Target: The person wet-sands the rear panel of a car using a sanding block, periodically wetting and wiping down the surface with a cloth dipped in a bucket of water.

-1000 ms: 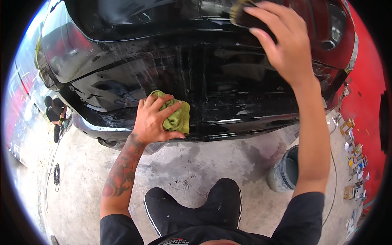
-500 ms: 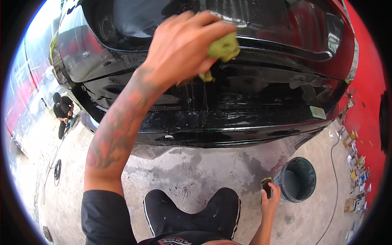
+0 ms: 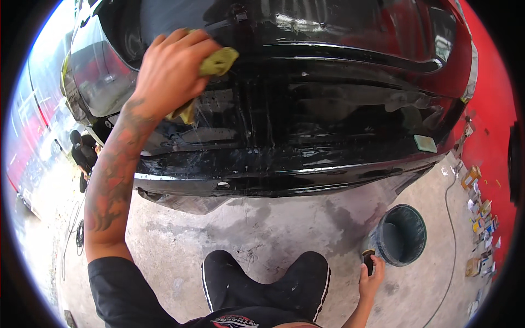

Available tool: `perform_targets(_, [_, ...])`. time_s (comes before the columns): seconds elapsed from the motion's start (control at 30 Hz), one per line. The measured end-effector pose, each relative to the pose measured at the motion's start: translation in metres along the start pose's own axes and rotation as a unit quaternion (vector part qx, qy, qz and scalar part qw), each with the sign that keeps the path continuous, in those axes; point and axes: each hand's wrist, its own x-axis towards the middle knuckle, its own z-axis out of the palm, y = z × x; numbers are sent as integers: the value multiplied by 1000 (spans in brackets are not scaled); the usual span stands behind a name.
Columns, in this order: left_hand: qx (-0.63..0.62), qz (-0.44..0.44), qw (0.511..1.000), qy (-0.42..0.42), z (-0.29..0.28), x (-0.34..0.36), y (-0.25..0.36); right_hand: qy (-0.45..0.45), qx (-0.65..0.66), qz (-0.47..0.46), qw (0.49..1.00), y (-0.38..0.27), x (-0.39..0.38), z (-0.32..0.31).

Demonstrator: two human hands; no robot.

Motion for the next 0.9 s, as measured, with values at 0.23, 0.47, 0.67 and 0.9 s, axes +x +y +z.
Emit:
perform_targets(0.23, [-49,-126,987,-89,-22,-34,40,-8,-9,-3,1000,-1,0,2])
perform_targets(0.47, [-104,-296,930,-192,8,-3,89,-31,-20,-16,999,-6,4,6])
perform_targets(0.67, [-136,-282,930,-194,16,26,115,-38,-21,0,999,6,-1,4])
perform_targets(0.9, [-169,-284,928,-172,21,46,132,-59,-35,33,997,6,-11,1])
